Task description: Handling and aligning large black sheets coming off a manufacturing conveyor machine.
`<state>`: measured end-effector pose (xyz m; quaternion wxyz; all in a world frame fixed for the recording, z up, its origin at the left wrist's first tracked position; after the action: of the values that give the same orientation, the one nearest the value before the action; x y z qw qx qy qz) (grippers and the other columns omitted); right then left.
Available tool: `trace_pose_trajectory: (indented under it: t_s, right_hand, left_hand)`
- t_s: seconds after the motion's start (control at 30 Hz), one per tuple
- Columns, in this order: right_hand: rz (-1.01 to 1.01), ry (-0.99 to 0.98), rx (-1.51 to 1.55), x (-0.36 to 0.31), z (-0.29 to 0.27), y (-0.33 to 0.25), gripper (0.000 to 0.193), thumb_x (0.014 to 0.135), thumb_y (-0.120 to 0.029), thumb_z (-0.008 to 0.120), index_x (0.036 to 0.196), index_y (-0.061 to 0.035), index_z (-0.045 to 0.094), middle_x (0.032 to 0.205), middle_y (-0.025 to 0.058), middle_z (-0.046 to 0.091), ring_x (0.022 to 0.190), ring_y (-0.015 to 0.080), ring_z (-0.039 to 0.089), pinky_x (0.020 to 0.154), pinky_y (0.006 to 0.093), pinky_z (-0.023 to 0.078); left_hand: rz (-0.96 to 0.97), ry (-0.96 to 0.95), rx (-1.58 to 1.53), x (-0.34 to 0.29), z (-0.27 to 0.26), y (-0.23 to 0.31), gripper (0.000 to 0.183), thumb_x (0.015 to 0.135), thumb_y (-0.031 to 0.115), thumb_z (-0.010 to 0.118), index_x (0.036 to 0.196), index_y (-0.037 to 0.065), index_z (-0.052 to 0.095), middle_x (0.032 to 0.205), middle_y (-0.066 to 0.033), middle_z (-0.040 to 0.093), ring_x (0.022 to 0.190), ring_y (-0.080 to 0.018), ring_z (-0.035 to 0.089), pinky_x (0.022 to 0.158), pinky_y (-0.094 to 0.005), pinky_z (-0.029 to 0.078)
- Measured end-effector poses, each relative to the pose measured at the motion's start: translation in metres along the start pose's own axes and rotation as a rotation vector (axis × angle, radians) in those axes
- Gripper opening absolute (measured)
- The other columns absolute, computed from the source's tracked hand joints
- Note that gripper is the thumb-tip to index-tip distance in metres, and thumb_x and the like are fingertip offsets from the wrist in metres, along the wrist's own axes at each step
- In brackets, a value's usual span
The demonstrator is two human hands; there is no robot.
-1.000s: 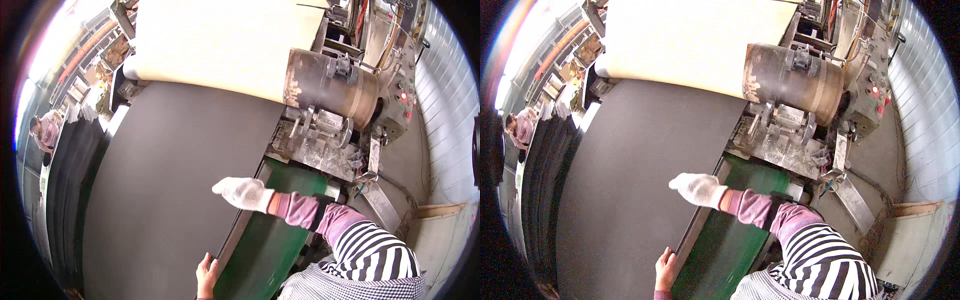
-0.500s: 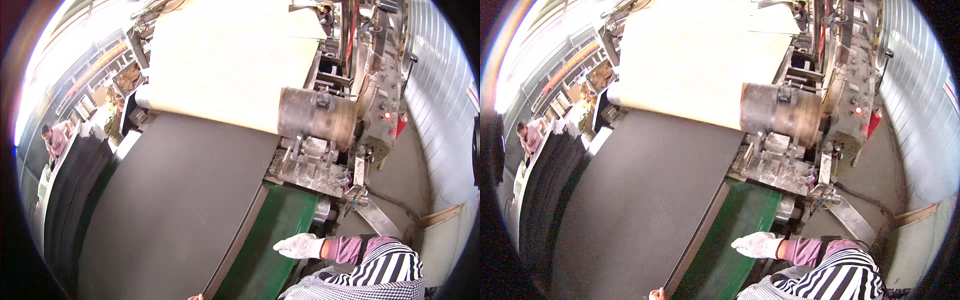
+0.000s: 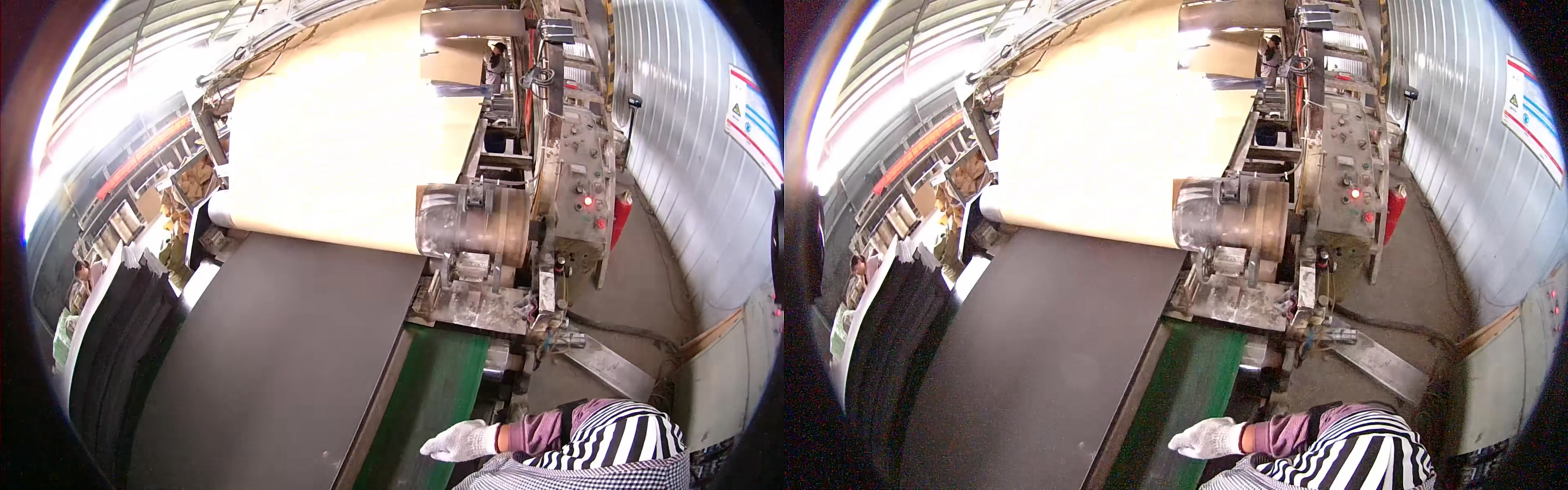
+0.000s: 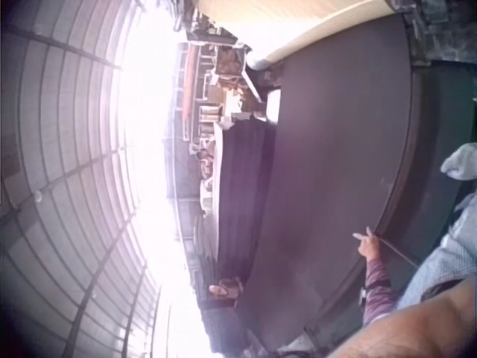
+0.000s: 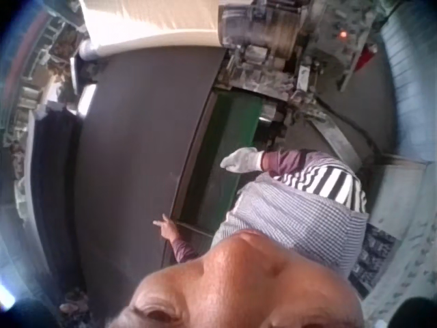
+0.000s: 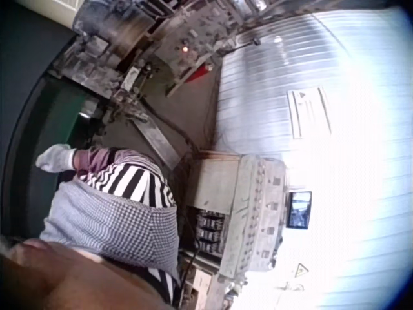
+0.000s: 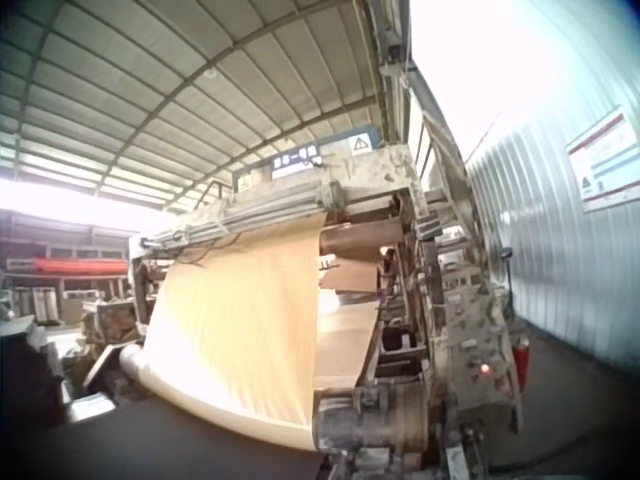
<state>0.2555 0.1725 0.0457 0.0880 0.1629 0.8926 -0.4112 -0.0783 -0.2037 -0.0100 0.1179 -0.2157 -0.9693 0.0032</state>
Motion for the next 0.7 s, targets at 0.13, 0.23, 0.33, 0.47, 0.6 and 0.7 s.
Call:
trace_pose_trajectory:
  t_s: [0.13, 0.23, 0.33, 0.47, 0.6, 0.7]
  right_hand:
    - [0.05, 0.053, -0.127, -0.023, -0.022, 0.008, 0.033, 0.1, -0.031, 0.057, 0.13, -0.0217, 0.066, 0.112, 0.0046, 0.074, 0.098, 0.0238, 0.072, 0.084, 0.0332, 0.058]
    - [0.05, 0.026, -0.092, -0.022, -0.017, 0.004, 0.03, 0.1, -0.03, 0.054, 0.126, -0.0194, 0.065, 0.106, 0.0092, 0.074, 0.098, 0.0283, 0.071, 0.084, 0.0394, 0.056]
    - [0.03, 0.01, -0.06, -0.011, -0.001, -0.002, 0.026, 0.101, -0.029, 0.053, 0.123, -0.0216, 0.064, 0.102, 0.0072, 0.072, 0.094, 0.0253, 0.07, 0.08, 0.0382, 0.056]
    - [-0.061, 0.023, -0.059, -0.006, 0.01, 0.003, 0.028, 0.102, -0.028, 0.05, 0.125, -0.0195, 0.064, 0.111, 0.0041, 0.072, 0.099, 0.0245, 0.069, 0.083, 0.0361, 0.056]
    - [-0.002, 0.131, 0.038, -0.014, -0.02, 0.029, 0.034, 0.102, -0.032, 0.05, 0.13, -0.0185, 0.063, 0.119, 0.0045, 0.071, 0.107, 0.0252, 0.069, 0.092, 0.0355, 0.055]
    - [0.131, 0.085, -0.144, -0.024, -0.039, 0.038, 0.039, 0.101, -0.038, 0.05, 0.132, -0.019, 0.063, 0.126, 0.0061, 0.07, 0.113, 0.027, 0.067, 0.098, 0.0378, 0.053]
  left_hand:
    - [0.091, -0.045, -0.212, -0.02, -0.004, -0.041, 0.084, 0.101, 0.054, 0.053, 0.152, -0.009, 0.029, 0.089, -0.0304, 0.071, 0.073, -0.0425, 0.071, 0.056, -0.0513, 0.056]
    - [-0.025, -0.193, -0.365, -0.017, 0.011, -0.014, 0.072, 0.101, 0.049, 0.056, 0.151, -0.001, 0.04, 0.102, -0.0336, 0.07, 0.086, -0.0404, 0.072, 0.066, -0.0497, 0.058]
    - [-0.027, -0.287, -0.489, 0.001, 0.043, 0.016, 0.062, 0.104, 0.031, 0.055, 0.156, 0.005, 0.034, 0.094, -0.0195, 0.07, 0.082, -0.0329, 0.067, 0.074, -0.0451, 0.051]
    - [0.263, -0.1, -0.445, 0.011, 0.038, 0.0, 0.048, 0.103, 0.029, 0.055, 0.143, 0.003, 0.05, 0.099, -0.0212, 0.071, 0.083, -0.0333, 0.069, 0.069, -0.0429, 0.053]
    - [0.025, -0.192, 0.062, 0.0, 0.009, -0.015, 0.063, 0.096, 0.044, 0.064, 0.14, 0.0, 0.054, 0.108, -0.0294, 0.07, 0.093, -0.0411, 0.071, 0.08, -0.0458, 0.057]
    - [-0.032, -0.119, -0.178, -0.001, -0.012, 0.027, 0.056, 0.094, 0.035, 0.066, 0.134, -0.001, 0.051, 0.09, -0.0246, 0.07, 0.08, -0.0421, 0.069, 0.072, -0.0486, 0.055]
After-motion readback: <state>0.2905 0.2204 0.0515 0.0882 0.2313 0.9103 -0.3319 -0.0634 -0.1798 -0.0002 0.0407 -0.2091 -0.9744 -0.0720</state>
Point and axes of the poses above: each hand's wrist, its own x-axis towards the middle knuckle, its own z-axis out of the palm, y = z × x, the point moved 5 cm from there along x, towards the middle knuckle
